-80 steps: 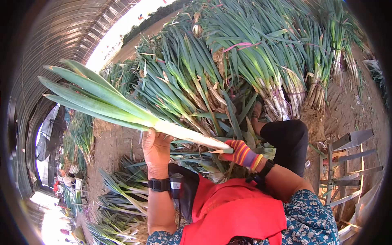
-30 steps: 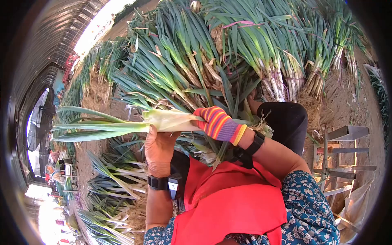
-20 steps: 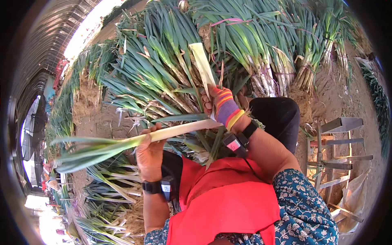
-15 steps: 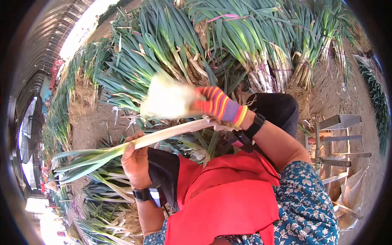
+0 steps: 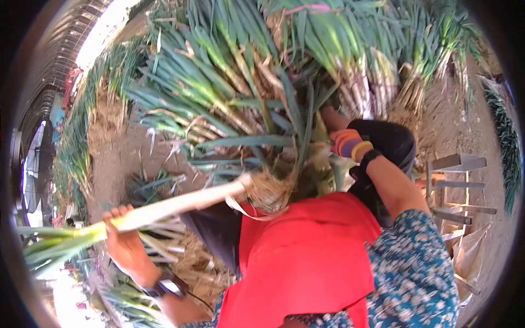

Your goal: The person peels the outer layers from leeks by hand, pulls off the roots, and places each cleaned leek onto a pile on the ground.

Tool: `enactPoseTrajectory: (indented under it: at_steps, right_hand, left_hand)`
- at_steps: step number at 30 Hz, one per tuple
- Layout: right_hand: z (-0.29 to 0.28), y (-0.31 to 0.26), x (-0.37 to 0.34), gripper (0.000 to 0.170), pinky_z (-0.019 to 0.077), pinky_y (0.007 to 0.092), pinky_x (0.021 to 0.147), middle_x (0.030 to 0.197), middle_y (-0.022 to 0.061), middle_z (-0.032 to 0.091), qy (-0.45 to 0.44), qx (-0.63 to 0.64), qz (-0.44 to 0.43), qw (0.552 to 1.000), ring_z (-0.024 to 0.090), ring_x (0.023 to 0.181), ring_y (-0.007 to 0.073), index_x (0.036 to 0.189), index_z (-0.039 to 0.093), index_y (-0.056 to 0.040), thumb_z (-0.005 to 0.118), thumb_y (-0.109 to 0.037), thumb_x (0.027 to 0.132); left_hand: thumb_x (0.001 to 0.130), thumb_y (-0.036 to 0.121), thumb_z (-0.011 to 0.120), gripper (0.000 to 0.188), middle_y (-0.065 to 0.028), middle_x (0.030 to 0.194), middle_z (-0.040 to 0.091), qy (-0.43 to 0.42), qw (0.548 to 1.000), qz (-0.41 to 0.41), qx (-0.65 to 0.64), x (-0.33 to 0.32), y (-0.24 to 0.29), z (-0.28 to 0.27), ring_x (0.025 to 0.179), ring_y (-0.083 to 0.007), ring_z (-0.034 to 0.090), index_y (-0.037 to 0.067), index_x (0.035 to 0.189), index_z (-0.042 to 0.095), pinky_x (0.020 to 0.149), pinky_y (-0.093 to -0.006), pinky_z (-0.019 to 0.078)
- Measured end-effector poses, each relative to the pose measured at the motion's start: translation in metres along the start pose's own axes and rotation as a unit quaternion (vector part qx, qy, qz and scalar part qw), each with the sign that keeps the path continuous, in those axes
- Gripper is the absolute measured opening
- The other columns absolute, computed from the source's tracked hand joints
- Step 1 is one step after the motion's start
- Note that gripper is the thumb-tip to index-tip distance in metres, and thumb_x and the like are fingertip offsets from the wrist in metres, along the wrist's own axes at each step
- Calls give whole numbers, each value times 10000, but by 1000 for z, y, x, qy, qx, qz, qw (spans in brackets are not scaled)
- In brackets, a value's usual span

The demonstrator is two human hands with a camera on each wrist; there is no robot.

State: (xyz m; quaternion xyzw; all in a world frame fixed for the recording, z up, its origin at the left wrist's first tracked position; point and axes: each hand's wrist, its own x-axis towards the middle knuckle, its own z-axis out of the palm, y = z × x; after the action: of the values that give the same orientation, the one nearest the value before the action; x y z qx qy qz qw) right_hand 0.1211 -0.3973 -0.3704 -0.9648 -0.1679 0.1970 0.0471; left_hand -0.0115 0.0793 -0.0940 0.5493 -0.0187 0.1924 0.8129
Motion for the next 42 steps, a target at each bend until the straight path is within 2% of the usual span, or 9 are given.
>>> enactPoseTrajectory:
  at_steps: [9,15,23,31,35,37,39,40,42]
  right_hand:
    - [-105,-107,-4,432,457,442,796,1016,171,610,465,288,-160,822,566,938,378,1133,567,-50,676,-110,719]
    - [-136,-183,-37,472,457,422,786,997,165,600,452,255,-307,798,571,910,352,1116,566,-26,719,-162,691]
    - [-123,-191,-21,302,497,393,656,869,166,620,279,462,-346,767,605,764,361,1010,615,-29,701,-105,730]
    - [-132,-197,-9,126,491,356,562,748,128,614,542,412,-249,689,620,663,301,903,615,-3,627,-73,798]
    - [-146,-157,-12,166,448,259,482,660,-8,567,96,883,-125,441,536,518,102,917,611,-35,593,-198,893]
    - [-140,-138,-11,190,435,221,495,673,-22,570,60,876,-165,449,518,534,78,947,614,-54,585,-235,901]
    - [-126,-123,-3,224,462,267,530,687,35,601,186,742,-59,641,567,559,167,972,610,-43,618,-247,878]
    - [-119,-116,3,308,492,341,586,731,121,621,424,381,-131,811,597,633,299,1027,594,-37,672,-255,824]
    - [-121,-124,-17,417,492,366,630,852,155,611,429,295,-163,838,604,724,324,1097,559,-27,702,-251,776]
  left_hand:
    - [873,130,605,193,-131,935,613,175,982,-54,-39,12,-59,8,950,-291,613,-33,961,552,921,-461,477]
    - [880,136,603,230,-147,956,607,214,971,-87,-65,5,-81,35,980,-290,607,-54,990,537,876,-436,509]
    - [850,105,610,290,-167,1121,593,-40,987,-133,-84,-19,-114,61,1074,-318,571,43,1127,551,872,-478,516]
    - [838,34,585,243,-182,1052,617,42,991,-108,-73,-19,-119,72,993,-308,612,0,1078,563,807,-435,561]
    - [842,109,622,268,-171,1086,615,25,992,-109,-53,-20,-116,59,1044,-305,593,20,1090,575,867,-448,524]
    - [849,101,612,256,-161,1088,616,25,996,-72,-45,-19,-110,57,1055,-307,588,15,1087,574,875,-445,521]
    - [853,92,605,246,-150,1091,615,25,996,-64,-55,-17,-107,51,1066,-307,583,12,1085,575,870,-447,523]
    - [853,89,605,245,-149,1090,614,40,996,-59,-49,-17,-106,48,1063,-305,584,13,1083,572,866,-447,525]
    - [852,85,605,243,-149,1089,613,58,996,-53,-40,-15,-106,46,1061,-303,585,13,1081,569,861,-446,527]
